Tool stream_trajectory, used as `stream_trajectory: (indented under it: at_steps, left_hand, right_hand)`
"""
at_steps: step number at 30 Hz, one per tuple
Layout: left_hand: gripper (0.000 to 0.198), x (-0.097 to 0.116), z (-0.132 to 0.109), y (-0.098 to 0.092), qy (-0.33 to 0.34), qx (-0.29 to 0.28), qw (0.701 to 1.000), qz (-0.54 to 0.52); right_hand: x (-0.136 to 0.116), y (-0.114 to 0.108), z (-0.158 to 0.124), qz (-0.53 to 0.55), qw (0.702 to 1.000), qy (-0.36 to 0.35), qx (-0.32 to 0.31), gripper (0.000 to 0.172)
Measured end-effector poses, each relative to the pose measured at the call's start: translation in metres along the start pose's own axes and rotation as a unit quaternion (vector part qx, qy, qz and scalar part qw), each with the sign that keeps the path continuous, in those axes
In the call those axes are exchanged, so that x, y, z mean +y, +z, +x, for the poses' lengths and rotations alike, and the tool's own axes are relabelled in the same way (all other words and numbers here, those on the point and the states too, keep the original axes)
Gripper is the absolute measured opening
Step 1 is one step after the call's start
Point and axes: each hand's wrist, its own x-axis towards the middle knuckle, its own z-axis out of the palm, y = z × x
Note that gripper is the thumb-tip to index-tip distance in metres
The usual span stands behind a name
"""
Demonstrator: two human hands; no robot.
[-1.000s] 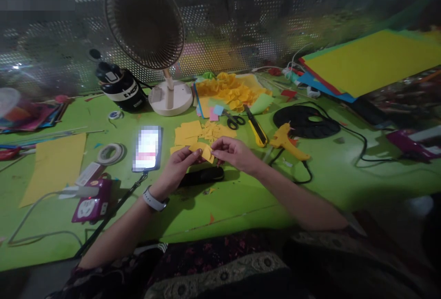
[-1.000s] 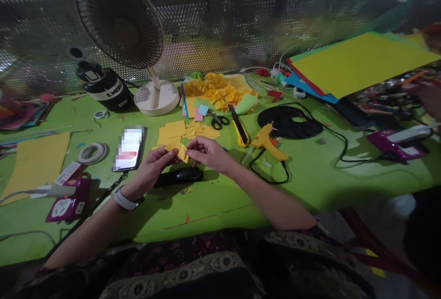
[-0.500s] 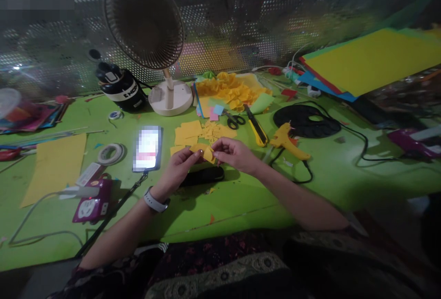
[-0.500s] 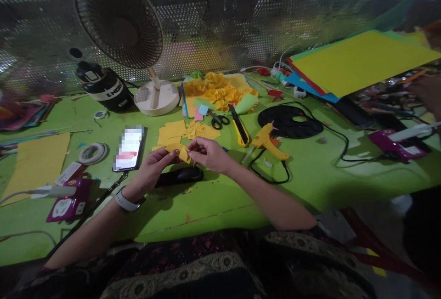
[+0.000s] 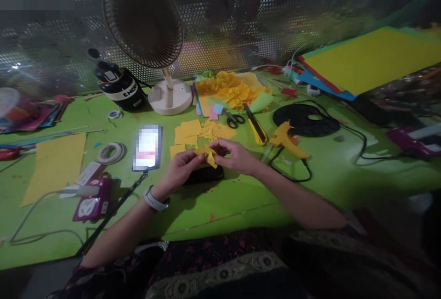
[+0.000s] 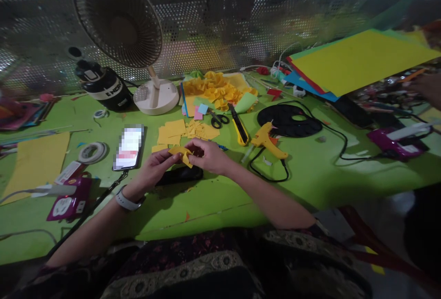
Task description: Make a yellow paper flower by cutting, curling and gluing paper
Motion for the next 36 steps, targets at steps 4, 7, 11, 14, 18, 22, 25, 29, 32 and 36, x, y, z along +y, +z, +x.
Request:
stream_trajectory:
  at_steps: [4, 7, 11, 14, 18, 22, 25, 29, 32, 36]
  left_hand:
    - [0.029, 0.001, -0.002, -0.001, 0.027, -0.036, 0.998, 0.037]
    - [0.025, 0.006, -0.006, -0.001, 0.057, -0.055, 0.994, 0.076]
    - [0.022, 0.010, -0.008, 0.002, 0.067, -0.060, 0.993, 0.071]
    - [0.020, 0.009, -0.008, 0.004, 0.070, -0.029, 0.995, 0.070]
    - [0.021, 0.007, -0.008, 0.004, 0.067, -0.014, 0.995, 0.073]
    - [0.022, 0.008, -0.007, 0.003, 0.043, -0.010, 0.996, 0.073]
    - [0.021, 0.008, -0.006, 0.003, 0.026, -0.015, 0.997, 0.066]
    - [0.022, 0.007, -0.005, 0.003, 0.006, -0.002, 0.998, 0.057]
    - [0.022, 0.007, -0.004, 0.003, 0.002, 0.005, 0.999, 0.054]
    - [0.021, 0.008, -0.005, 0.003, 0.008, 0.002, 0.999, 0.050]
  right_hand:
    - [0.000, -0.001, 0.002, 0.097, 0.993, 0.057, -0.027, 0.023]
    - [0.000, -0.002, 0.003, 0.147, 0.985, 0.081, -0.033, 0.020]
    - [0.001, -0.001, 0.004, 0.177, 0.980, 0.089, -0.034, 0.022]
    - [0.002, 0.000, 0.004, 0.180, 0.979, 0.086, -0.049, 0.023]
    - [0.004, -0.001, 0.003, 0.178, 0.978, 0.076, -0.078, 0.024]
    - [0.005, -0.002, 0.003, 0.171, 0.979, 0.067, -0.093, 0.027]
    - [0.006, -0.003, 0.002, 0.152, 0.982, 0.051, -0.100, 0.026]
    - [0.001, -0.003, -0.001, 0.086, 0.991, 0.005, -0.105, 0.025]
    - [-0.004, 0.003, -0.005, -0.039, 0.997, -0.053, -0.039, 0.024]
    - [-0.004, 0.012, -0.007, -0.135, 0.981, -0.134, 0.035, 0.022]
